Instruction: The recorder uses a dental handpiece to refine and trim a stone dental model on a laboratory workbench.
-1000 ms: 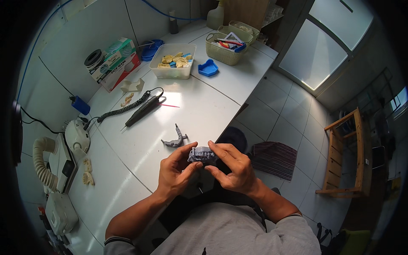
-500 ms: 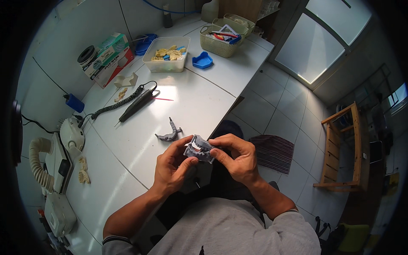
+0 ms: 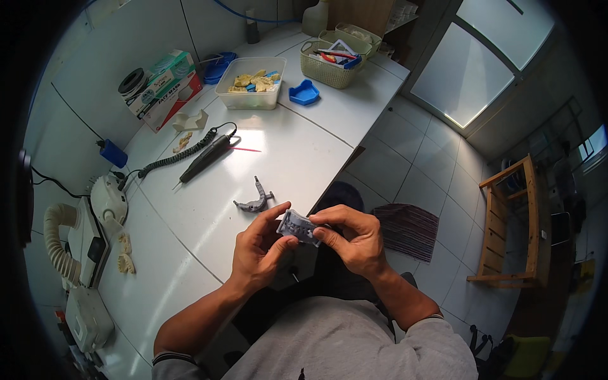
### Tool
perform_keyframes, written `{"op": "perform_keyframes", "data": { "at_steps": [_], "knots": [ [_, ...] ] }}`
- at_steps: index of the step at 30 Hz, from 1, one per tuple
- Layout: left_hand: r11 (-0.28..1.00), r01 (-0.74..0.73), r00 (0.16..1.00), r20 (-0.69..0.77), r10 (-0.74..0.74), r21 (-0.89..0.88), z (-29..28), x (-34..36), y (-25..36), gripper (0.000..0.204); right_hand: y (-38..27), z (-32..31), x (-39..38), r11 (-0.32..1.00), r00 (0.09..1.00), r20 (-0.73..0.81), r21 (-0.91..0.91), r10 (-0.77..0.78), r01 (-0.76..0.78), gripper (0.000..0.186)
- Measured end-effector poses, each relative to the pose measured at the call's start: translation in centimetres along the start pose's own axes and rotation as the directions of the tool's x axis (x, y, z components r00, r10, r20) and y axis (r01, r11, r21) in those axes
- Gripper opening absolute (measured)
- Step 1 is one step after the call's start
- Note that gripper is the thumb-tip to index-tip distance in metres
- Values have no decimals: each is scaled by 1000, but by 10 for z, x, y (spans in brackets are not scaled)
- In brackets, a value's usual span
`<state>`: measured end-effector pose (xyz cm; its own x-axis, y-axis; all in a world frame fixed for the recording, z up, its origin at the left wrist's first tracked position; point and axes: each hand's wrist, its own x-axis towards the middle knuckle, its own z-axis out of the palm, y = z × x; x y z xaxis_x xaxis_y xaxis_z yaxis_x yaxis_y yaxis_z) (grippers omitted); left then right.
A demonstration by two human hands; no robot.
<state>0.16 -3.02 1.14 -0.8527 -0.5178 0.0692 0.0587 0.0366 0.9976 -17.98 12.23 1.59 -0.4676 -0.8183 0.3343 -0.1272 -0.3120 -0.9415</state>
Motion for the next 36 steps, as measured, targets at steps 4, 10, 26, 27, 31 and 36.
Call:
{"op": "perform_keyframes", "data": {
  "at_steps": [4, 10, 26, 27, 31, 36],
  "knots": [
    [1000, 10, 1000, -13, -10, -5, 1, 0, 2, 65, -2, -2, 1, 999, 999, 20, 8, 33, -33, 23],
    [995, -63, 998, 0, 63, -76, 1, 1, -4, 71, -3, -5, 5, 997, 996, 36, 6, 78, -78, 21],
    [971, 47, 999, 33, -40, -233, 0, 1, 1, 68, -7, -14, 9, 983, 982, 47, 22, 183, -185, 29],
    [971, 50, 999, 34, -43, -234, 0, 1, 1, 67, -7, -15, 8, 974, 976, 54, 64, 213, -216, 32],
    [967, 70, 997, 28, -65, -245, -1, 2, -1, 64, -10, -13, 9, 995, 992, 75, -25, 101, -100, 43],
    [966, 67, 997, 39, -59, -250, -2, 1, -3, 65, -15, -5, 12, 872, 966, 199, -426, -168, 239, 56]
  ]
}}
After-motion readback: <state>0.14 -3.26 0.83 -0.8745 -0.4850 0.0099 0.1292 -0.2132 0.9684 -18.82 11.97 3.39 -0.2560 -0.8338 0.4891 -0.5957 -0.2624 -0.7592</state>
